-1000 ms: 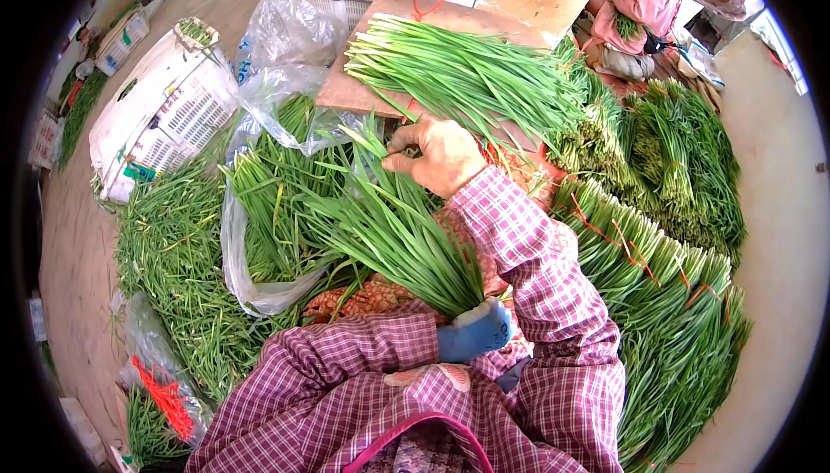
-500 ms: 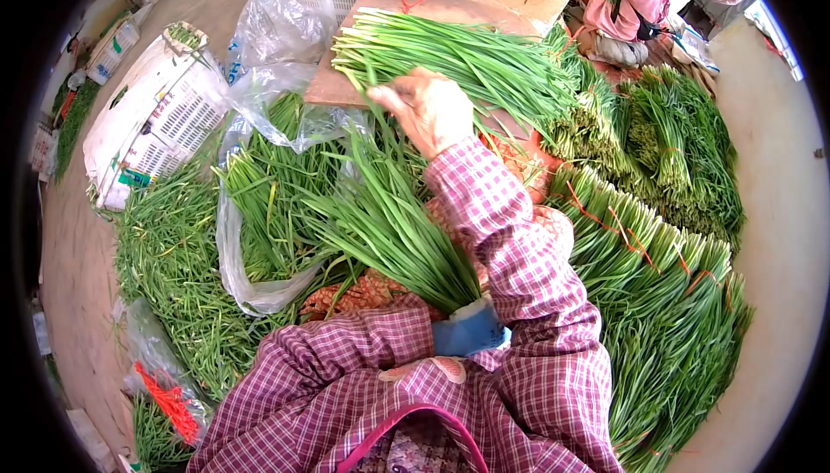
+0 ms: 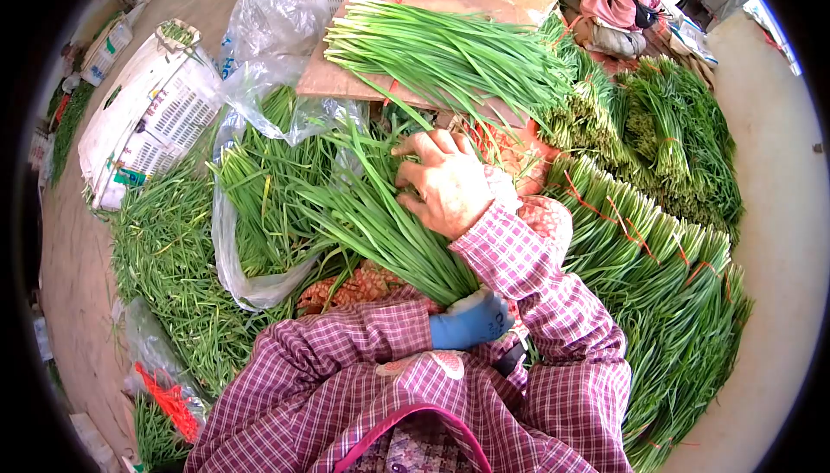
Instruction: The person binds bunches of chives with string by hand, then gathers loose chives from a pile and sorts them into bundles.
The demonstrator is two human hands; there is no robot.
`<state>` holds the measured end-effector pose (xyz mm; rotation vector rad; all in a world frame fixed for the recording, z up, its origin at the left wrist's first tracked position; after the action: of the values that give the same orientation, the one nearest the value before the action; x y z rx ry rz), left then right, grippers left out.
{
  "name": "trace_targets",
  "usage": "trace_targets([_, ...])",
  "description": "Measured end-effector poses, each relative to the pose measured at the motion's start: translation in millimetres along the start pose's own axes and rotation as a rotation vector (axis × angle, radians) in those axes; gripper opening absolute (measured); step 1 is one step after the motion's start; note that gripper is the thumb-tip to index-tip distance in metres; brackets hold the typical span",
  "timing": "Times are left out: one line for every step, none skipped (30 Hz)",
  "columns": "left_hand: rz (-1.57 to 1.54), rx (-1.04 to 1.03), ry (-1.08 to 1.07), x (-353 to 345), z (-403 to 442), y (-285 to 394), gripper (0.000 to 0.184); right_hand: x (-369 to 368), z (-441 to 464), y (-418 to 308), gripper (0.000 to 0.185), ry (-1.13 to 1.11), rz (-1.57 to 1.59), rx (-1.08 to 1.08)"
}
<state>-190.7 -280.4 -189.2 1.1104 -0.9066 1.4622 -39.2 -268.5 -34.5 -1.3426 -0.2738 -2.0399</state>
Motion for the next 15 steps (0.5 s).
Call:
trace_targets([0.015, -0.006, 0.050, 1.1, -0.8, -0.7, 0.013, -3.9, -2.0, 0.8, 0.016, 0.001, 0.002, 0.000])
trace_targets([0.016, -0.005, 0.048, 1.3, -2.2, -1.0, 0.013, -7.8, -3.4, 1.4, 0.014, 0.010, 0.031, -0.004])
trace_targets([0.036, -0.016, 0.083, 7.0, -3.3, -2.3, 0.014, -9.4, -3.8, 1.2, 0.013, 0.019, 0.060, -0.008])
trace_targets([0.057, -0.029, 0.120, 12.5, -3.8, -3.7, 0.016, -9.6, -3.8, -0.3, 0.012, 0.021, 0.086, -0.031])
trace_targets([0.059, -0.032, 0.119, 17.0, -3.2, -5.6, 0.016, -11.8, -3.6, -0.2, 0.012, 0.024, 0.085, -0.032])
trace_targets([0.031, -0.050, 0.076, 24.7, -1.6, -8.7, 0.018, -14.6, -3.0, 1.5, 0.013, 0.093, 0.050, -0.005])
trace_targets([0.003, -0.068, 0.032, 28.4, -0.8, -9.8, 0.020, -18.3, -2.2, 3.5, 0.014, 0.161, 0.015, 0.022])
trace_targets([0.002, -0.072, 0.031, 17.6, 0.0, -6.1, 0.020, -22.4, -1.7, 5.5, 0.015, 0.225, -0.044, 0.043])
trace_targets([-0.111, -0.059, 0.139, -0.1, 1.8, -1.0, 0.022, -26.5, 1.9, 10.3, 0.015, 0.229, -0.046, 0.037])
trace_targets([-0.225, -0.045, 0.246, -1.0, 2.1, -0.8, 0.024, -28.2, 8.0, 16.6, 0.015, 0.326, -0.050, 0.005])
trace_targets([-0.224, -0.050, 0.242, -3.8, 2.8, 1.0, 0.024, -29.3, 14.1, 22.5, 0.015, 0.425, -0.054, -0.026])
trace_targets([-0.234, -0.083, -0.002, 3.2, 4.9, -0.4, 0.018, -24.1, 23.9, 23.8, 0.012, 0.463, -0.042, -0.085])
trace_targets([-0.243, -0.116, -0.250, 13.0, 6.7, -0.4, 0.014, -18.3, 28.8, 24.8, 0.012, 0.471, -0.044, -0.096])
trace_targets([-0.301, -0.056, -0.143, 35.1, -0.9, -10.3, 0.010, -14.5, 34.6, 26.8, 0.015, 0.391, -0.007, -0.127])
trace_targets([-0.358, 0.006, -0.036, 61.6, -15.1, -26.2, 0.008, -10.4, 39.5, 28.9, 0.019, 0.313, 0.033, -0.157])
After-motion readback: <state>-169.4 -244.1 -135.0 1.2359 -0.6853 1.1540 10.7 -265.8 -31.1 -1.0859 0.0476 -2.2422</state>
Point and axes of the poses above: each hand's wrist, its own z-axis towards the middle knuckle, its own x-axis out of the back of the hand, y = z × x, the point moved 2 cm from there along z, towards the middle knuckle, and after that the axes turned 8 degrees about y, right-handed, at the moved point
